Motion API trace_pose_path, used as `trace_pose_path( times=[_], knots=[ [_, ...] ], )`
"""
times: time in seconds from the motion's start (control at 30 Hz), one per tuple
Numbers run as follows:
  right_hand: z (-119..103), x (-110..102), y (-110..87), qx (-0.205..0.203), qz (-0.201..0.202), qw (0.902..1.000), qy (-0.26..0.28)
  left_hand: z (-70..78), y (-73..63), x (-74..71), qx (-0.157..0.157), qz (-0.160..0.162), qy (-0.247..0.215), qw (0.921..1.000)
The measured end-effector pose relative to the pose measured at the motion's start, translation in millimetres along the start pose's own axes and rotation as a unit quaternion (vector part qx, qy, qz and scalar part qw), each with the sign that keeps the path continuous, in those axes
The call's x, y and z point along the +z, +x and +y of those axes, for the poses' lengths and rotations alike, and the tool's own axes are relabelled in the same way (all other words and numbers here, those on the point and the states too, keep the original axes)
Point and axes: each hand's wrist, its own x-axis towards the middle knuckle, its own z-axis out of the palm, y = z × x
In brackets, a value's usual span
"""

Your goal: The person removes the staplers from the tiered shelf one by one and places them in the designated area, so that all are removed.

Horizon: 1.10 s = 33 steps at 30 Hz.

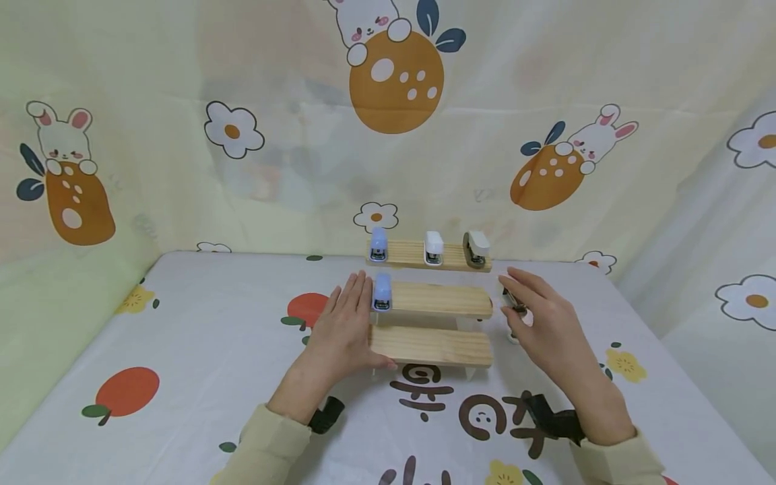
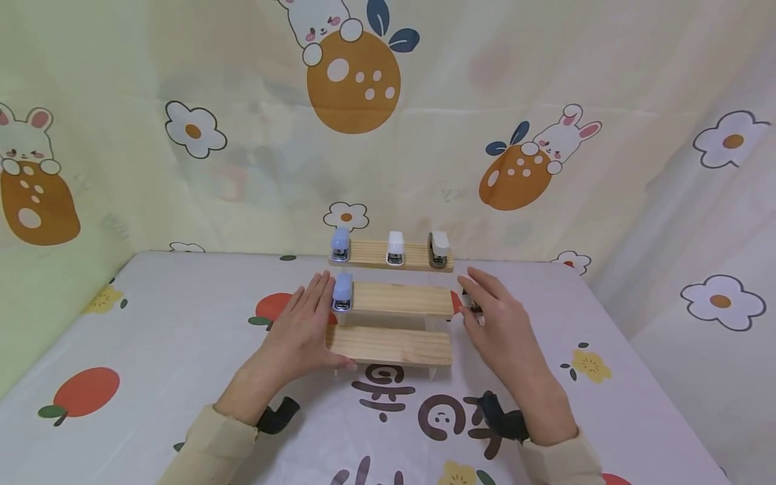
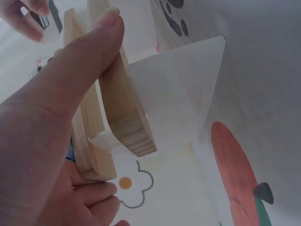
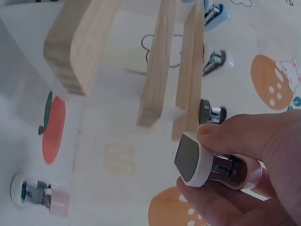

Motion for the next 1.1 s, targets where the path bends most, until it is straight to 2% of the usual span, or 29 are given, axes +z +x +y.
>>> trace_pose_path(
  times=[0.33, 0.83, 1.1],
  knots=[
    [14.8, -12.9, -4.8, 0.065, -0.009, 0.9978, 0.0, -0.1, -1.4, -1.1, 0.001, 0.001, -0.005, 1.0],
    [36.6, -24.0, -9.4, 0.095, -0.009, 0.9954, 0.002, -0.3, -0.3, -1.1, 0.0, -0.004, 0.001, 1.0],
    [49.0, -27.7, -13.4, 0.133, -0.02, 0.9909, -0.007, 0.2, -0.1, -1.5, 0.0, -0.004, -0.003, 1.0]
  ],
)
